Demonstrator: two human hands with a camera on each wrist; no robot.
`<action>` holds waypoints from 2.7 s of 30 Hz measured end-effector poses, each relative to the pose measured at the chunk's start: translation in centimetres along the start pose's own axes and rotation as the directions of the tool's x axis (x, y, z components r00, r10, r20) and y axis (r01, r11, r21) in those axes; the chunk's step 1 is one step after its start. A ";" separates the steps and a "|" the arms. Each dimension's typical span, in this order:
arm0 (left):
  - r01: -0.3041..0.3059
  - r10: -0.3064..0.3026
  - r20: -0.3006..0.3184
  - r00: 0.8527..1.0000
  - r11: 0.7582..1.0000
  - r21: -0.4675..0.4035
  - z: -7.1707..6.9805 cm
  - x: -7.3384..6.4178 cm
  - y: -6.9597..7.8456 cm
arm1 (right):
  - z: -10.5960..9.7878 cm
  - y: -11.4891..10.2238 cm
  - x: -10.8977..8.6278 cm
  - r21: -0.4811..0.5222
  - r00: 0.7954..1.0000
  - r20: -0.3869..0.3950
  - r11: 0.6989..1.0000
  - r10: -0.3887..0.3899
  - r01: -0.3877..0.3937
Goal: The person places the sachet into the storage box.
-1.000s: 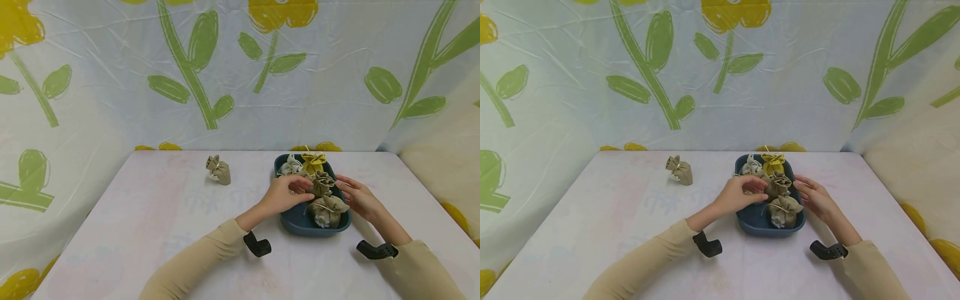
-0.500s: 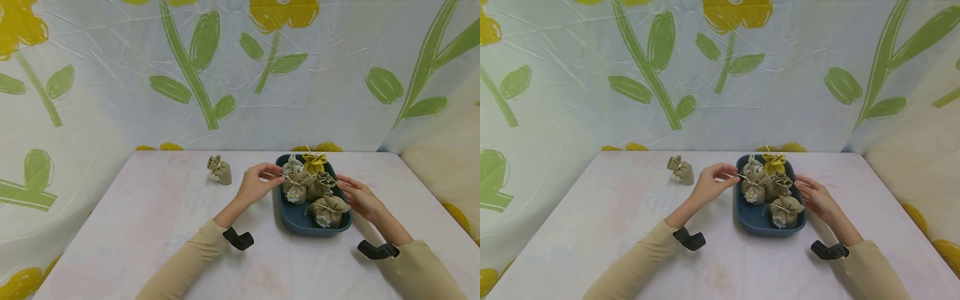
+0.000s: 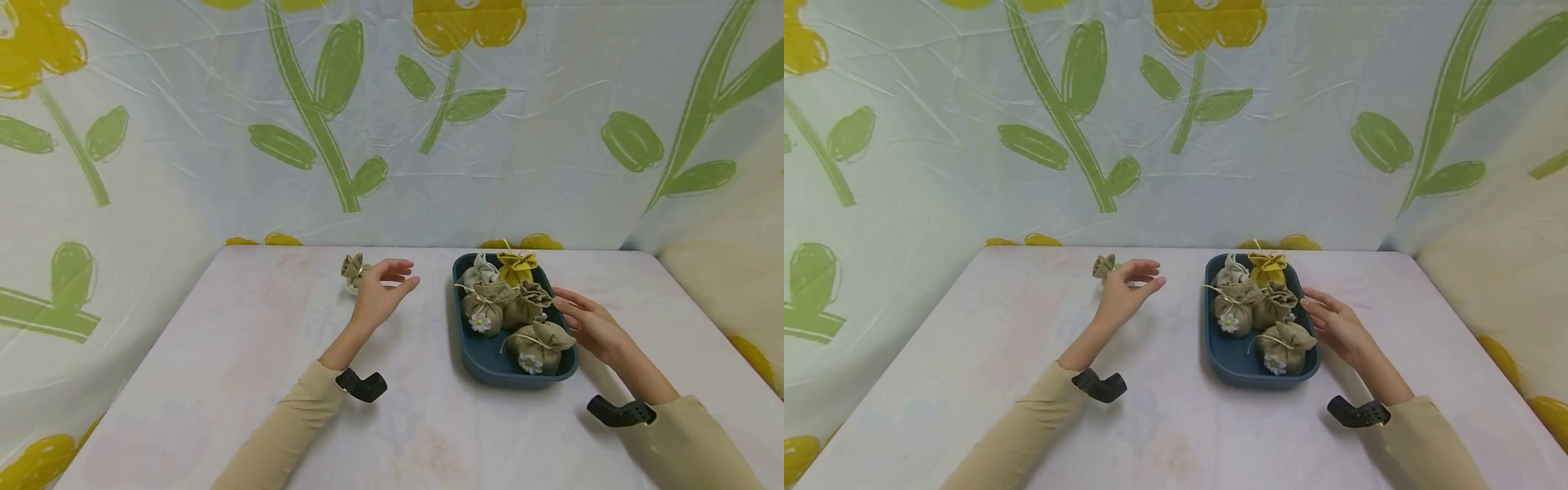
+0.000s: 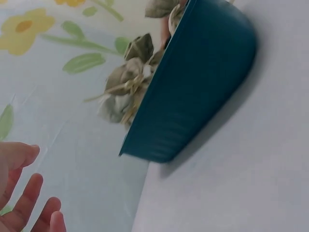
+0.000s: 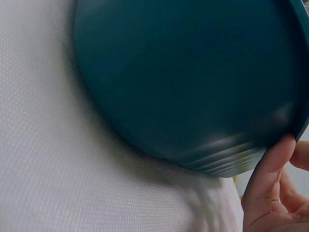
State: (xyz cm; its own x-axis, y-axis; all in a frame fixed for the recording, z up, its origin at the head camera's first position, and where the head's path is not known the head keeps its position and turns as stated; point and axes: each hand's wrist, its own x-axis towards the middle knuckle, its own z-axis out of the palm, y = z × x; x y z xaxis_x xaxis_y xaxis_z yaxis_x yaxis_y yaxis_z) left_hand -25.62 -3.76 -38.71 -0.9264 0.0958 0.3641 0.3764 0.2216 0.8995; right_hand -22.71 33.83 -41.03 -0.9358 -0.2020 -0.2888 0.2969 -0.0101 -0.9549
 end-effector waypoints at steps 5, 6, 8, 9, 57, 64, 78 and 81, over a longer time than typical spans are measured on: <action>0.006 -0.003 -0.090 0.996 1.000 0.030 -2.2 0.3 0.3 | 0.0 0.0 0.0 0.013 1.000 0.005 1.000 -0.004 0.004; 0.008 -0.004 -0.103 0.995 0.999 0.033 -2.6 0.4 0.4 | 0.0 0.0 0.0 0.016 1.000 0.007 1.000 -0.004 0.004; 0.011 -0.006 -0.122 0.992 0.999 0.043 -3.3 0.5 0.5 | -0.1 0.0 0.0 0.023 1.000 0.011 1.000 -0.004 0.004; 0.015 -0.011 -0.128 0.992 0.999 0.035 -3.6 0.6 0.4 | -0.1 0.0 0.0 0.024 1.000 0.013 1.000 -0.004 0.004; 0.190 -0.189 -0.023 0.982 0.978 0.090 -7.5 2.2 -8.2 | -0.2 0.2 -0.2 0.033 0.999 0.030 0.999 -0.023 0.022; 0.192 -0.194 0.026 0.981 0.978 0.080 -7.7 2.1 -8.4 | -0.1 0.2 -0.2 0.035 0.999 0.025 0.999 -0.023 0.023; 0.164 -0.170 0.045 0.984 0.979 0.125 -7.7 1.8 -8.2 | 0.0 0.2 -0.1 0.021 1.000 0.010 1.000 -0.013 0.013; 0.153 -0.160 0.034 0.987 0.976 0.155 -7.5 1.7 -8.1 | -0.1 0.2 -0.1 0.029 1.000 0.012 0.999 -0.015 0.015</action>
State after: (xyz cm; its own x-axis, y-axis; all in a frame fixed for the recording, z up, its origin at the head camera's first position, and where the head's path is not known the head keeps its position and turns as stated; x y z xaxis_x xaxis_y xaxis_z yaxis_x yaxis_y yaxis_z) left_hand -30.28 -12.62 -43.60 -0.9740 0.0920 0.2071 0.2266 0.3815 0.8962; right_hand -22.54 33.91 -41.22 -0.9379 -0.2134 -0.2733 0.2882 -0.0413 -0.9567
